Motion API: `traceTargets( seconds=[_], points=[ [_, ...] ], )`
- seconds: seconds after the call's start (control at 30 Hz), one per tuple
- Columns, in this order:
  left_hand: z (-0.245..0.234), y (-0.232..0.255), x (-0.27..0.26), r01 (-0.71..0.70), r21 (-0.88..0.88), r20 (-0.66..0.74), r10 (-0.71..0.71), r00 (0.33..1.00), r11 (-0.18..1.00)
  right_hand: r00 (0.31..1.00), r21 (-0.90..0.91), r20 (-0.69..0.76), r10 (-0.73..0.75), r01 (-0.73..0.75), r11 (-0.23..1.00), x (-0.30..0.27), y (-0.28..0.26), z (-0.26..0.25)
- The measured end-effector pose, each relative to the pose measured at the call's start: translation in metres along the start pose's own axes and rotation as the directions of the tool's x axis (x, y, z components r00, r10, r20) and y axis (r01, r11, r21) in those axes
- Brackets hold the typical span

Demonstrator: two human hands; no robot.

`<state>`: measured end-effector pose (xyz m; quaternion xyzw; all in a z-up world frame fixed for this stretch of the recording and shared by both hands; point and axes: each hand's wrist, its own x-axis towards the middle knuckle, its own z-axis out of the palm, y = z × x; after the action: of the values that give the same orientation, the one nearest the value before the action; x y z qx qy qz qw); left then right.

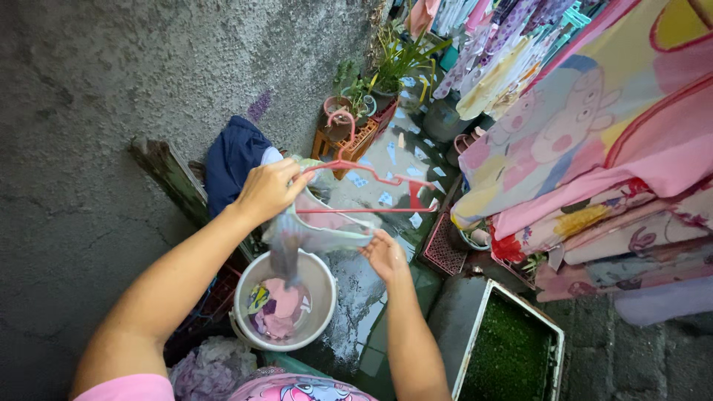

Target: The person washes clothes in a basin, wrings them out by hand, and hangs them on hangers to dry on a rack.

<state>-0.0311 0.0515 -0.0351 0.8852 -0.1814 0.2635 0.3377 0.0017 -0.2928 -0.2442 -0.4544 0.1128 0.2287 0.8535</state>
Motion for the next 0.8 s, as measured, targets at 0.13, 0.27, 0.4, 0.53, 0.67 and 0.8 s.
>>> traceTargets(
  seconds=[0.13, 0.27, 0.4, 0.53, 0.67, 0.8],
  points=[
    [0.0, -0.015, -0.009, -0.031, 0.02, 0.004, 0.031, 1.0, 0.999, 0.976, 0.224, 0.011, -0.216, 0.208, 0.952, 0.0, -0.005, -0.002],
    [-0.002, -0.028, -0.02, -0.029, 0.039, 0.005, 0.029, 1.0, 0.999, 0.901, 0.091, -0.192, -0.389, 0.411, 0.907, 0.018, -0.011, -0.015],
    [-0.011, -0.037, -0.031, -0.168, 0.119, -0.02, 0.171, 0.985, 0.979, 0.822, -0.074, -0.264, -0.505, 0.505, 0.86, 0.015, -0.04, -0.012],
    [-0.009, -0.04, -0.038, -0.271, 0.299, -0.009, 0.286, 0.958, 0.915, 0.756, -0.245, -0.27, -0.596, 0.545, 0.802, 0.007, -0.06, 0.012],
    [-0.005, -0.039, -0.036, -0.169, 0.345, -0.11, 0.219, 0.97, 0.923, 0.784, -0.251, -0.273, -0.557, 0.501, 0.828, -0.003, -0.071, 0.027],
    [-0.009, -0.034, -0.031, -0.244, 0.34, -0.113, 0.297, 0.948, 0.908, 0.8, -0.218, -0.264, -0.538, 0.494, 0.842, -0.009, -0.08, 0.027]
  ],
)
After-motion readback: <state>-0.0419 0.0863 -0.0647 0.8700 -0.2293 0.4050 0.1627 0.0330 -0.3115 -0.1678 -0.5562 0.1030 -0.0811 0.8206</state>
